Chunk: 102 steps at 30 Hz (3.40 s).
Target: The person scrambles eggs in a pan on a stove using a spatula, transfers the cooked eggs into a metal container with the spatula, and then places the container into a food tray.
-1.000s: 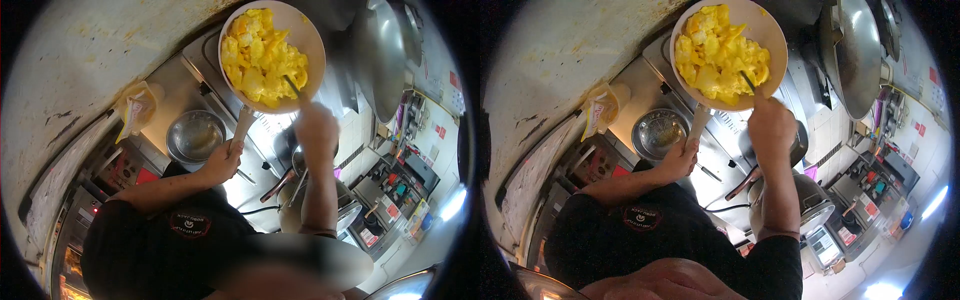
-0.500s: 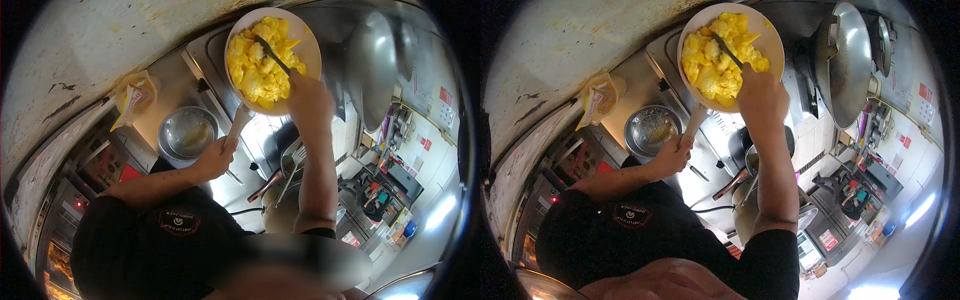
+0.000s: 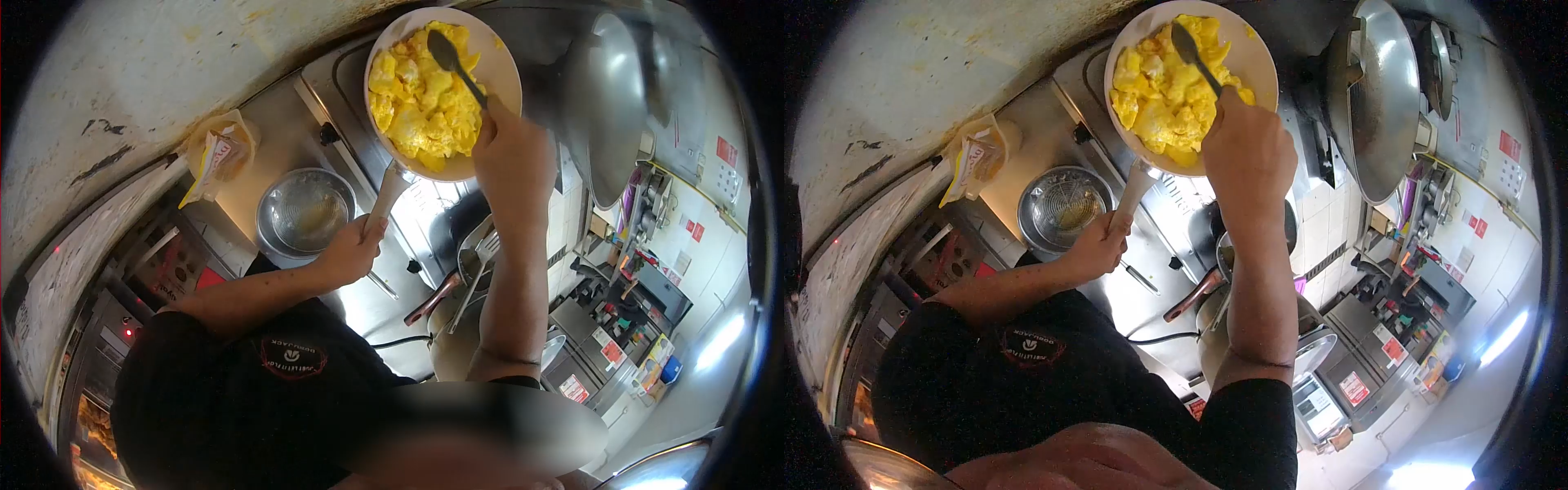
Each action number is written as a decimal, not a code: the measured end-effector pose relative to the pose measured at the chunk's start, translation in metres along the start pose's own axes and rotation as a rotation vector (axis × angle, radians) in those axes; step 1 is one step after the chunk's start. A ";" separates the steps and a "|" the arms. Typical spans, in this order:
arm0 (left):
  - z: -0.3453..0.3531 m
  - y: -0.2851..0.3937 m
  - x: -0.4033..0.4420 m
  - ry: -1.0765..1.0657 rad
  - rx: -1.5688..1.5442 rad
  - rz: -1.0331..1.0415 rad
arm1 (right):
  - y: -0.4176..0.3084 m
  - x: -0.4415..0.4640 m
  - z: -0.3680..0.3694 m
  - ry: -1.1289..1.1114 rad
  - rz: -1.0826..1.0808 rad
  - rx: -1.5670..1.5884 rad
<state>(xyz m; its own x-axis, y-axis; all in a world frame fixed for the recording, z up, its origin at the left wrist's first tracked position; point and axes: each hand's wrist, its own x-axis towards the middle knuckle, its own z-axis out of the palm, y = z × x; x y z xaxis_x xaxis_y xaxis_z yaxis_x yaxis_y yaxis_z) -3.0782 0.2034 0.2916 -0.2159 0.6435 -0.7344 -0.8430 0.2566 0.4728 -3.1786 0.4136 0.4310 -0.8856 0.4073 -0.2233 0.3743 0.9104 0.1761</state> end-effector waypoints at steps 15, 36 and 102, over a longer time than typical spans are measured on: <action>0.006 0.000 0.001 -0.020 -0.069 -0.005 | -0.018 -0.059 -0.018 -0.152 -0.039 0.106; 0.012 -0.005 0.004 0.008 -0.120 0.025 | -0.021 -0.063 0.037 -0.097 0.115 0.202; 0.013 -0.009 0.010 -0.010 -0.002 0.115 | 0.010 -0.109 0.051 -0.152 0.360 0.355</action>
<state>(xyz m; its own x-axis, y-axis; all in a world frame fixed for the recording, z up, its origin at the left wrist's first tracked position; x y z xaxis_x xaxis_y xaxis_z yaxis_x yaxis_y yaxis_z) -3.0663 0.2165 0.2862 -0.3067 0.6756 -0.6705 -0.8140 0.1789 0.5526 -3.0646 0.3818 0.4083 -0.6435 0.6810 -0.3496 0.7412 0.6683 -0.0626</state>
